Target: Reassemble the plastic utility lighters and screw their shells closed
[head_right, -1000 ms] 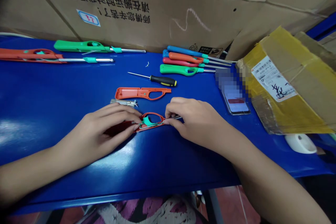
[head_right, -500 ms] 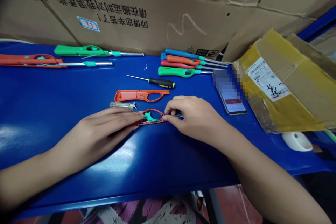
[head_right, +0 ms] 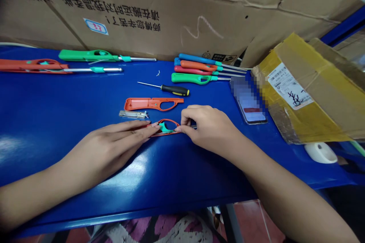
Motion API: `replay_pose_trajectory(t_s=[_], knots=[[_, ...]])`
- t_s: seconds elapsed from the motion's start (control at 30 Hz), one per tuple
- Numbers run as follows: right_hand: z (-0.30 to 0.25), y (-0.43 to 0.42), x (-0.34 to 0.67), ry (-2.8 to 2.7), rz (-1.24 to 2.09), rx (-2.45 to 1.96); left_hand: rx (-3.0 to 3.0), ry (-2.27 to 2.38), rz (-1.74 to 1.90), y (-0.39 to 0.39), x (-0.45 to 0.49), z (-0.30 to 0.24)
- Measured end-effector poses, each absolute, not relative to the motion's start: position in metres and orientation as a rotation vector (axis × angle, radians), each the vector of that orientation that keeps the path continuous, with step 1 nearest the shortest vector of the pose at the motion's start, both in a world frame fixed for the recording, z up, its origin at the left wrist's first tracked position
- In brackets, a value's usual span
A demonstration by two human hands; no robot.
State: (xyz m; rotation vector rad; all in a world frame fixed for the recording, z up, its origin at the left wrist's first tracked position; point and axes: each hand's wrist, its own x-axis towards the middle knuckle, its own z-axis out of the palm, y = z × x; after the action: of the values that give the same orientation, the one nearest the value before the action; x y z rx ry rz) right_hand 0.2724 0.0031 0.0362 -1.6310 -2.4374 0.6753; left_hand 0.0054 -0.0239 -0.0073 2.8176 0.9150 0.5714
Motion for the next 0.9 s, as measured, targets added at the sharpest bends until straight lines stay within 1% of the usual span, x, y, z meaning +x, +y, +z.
replay_pose_trajectory(t_s=[0.2,0.37,0.63,0.77,0.9], knots=[[0.038,0.007,0.278,-2.421,0.622,-1.68,2.801,0.884,0.382,-0.026,0.007,-0.007],[0.028,0.007,0.272,-2.309,0.561,-1.611,2.812,0.809,0.361,-0.024,0.006,-0.007],[0.024,0.006,0.262,-2.251,0.491,-1.712,2.803,0.819,0.328,-0.029,0.009,-0.003],[0.022,0.003,0.261,-2.267,0.458,-1.705,2.734,0.862,0.413,-0.028,0.01,-0.006],[0.028,0.007,0.271,-2.236,0.386,-1.631,2.631,0.934,0.607,-0.023,0.01,-0.002]])
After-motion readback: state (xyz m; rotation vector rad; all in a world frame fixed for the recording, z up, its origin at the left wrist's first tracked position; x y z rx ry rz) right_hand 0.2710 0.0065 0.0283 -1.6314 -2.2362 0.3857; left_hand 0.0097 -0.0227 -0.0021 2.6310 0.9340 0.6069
